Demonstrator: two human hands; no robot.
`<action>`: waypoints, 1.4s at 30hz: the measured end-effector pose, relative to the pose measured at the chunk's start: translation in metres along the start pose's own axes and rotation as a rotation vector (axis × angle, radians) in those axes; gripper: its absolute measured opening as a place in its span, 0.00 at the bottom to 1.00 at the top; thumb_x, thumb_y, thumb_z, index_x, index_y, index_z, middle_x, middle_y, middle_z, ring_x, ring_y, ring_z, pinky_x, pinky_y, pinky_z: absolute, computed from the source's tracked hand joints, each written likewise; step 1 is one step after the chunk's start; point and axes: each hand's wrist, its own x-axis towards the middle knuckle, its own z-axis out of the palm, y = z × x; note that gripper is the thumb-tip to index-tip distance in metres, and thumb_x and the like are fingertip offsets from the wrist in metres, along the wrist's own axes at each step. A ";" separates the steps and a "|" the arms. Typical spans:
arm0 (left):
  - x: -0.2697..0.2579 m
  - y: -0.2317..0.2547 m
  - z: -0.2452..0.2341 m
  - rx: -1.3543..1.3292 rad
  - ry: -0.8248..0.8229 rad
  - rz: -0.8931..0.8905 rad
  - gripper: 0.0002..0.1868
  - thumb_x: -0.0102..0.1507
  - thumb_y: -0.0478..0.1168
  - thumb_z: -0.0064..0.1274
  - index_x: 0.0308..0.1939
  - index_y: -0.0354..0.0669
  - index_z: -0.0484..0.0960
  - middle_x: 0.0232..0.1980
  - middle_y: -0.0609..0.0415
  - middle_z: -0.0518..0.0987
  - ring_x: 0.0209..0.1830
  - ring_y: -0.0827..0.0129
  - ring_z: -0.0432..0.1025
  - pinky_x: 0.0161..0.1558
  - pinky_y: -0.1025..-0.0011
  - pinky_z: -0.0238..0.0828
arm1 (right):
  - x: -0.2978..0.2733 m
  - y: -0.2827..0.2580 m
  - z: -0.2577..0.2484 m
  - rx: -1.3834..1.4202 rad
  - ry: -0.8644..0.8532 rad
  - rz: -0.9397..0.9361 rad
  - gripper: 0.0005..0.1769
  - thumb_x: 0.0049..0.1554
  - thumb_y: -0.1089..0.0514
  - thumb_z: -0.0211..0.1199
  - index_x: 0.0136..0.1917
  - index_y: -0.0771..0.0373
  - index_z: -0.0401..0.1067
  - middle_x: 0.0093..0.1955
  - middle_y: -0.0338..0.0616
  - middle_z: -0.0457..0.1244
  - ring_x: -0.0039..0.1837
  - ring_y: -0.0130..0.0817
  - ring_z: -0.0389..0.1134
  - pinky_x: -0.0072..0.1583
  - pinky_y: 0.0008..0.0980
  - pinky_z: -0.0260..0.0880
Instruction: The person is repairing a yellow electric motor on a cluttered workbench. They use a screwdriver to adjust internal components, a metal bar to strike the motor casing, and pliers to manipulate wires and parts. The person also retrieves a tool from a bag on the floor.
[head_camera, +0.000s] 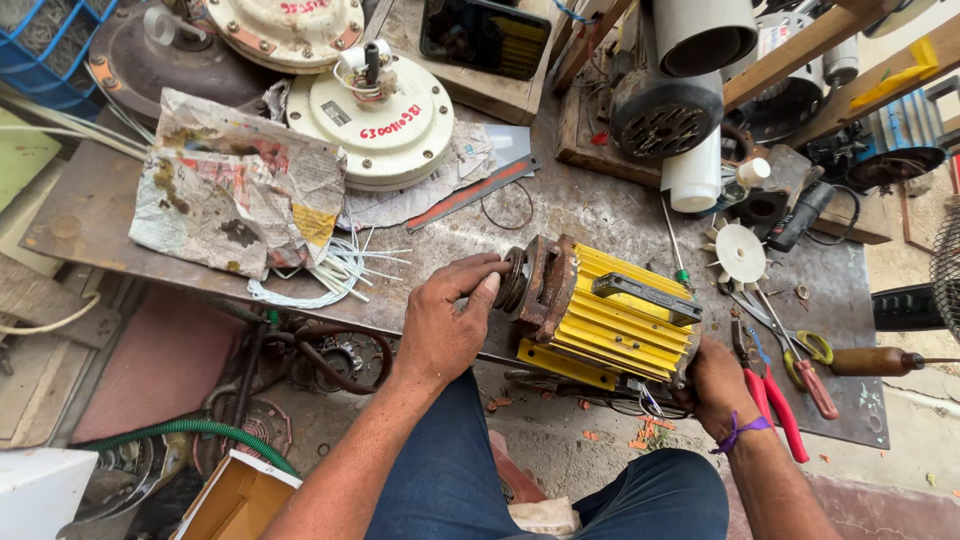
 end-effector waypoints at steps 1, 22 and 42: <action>-0.001 0.001 -0.001 0.010 -0.004 0.010 0.14 0.67 0.41 0.50 0.52 0.46 0.88 0.60 0.50 0.83 0.65 0.60 0.75 0.65 0.63 0.70 | -0.003 -0.004 0.002 0.002 -0.014 0.007 0.18 0.69 0.50 0.50 0.50 0.65 0.74 0.34 0.42 0.60 0.31 0.32 0.60 0.30 0.33 0.59; -0.003 0.011 0.001 0.113 -0.037 -0.047 0.15 0.66 0.41 0.51 0.55 0.47 0.86 0.60 0.53 0.83 0.66 0.63 0.74 0.66 0.65 0.67 | -0.042 -0.056 0.033 -0.450 0.023 -0.327 0.20 0.63 0.47 0.49 0.56 0.60 0.75 0.38 0.42 0.67 0.36 0.30 0.68 0.34 0.32 0.70; -0.011 0.024 0.001 0.174 -0.017 -0.041 0.17 0.66 0.42 0.51 0.57 0.49 0.86 0.61 0.52 0.83 0.66 0.62 0.74 0.65 0.64 0.69 | -0.025 -0.047 0.030 -0.396 0.014 -0.299 0.25 0.64 0.47 0.46 0.51 0.72 0.72 0.39 0.50 0.65 0.38 0.43 0.68 0.41 0.40 0.67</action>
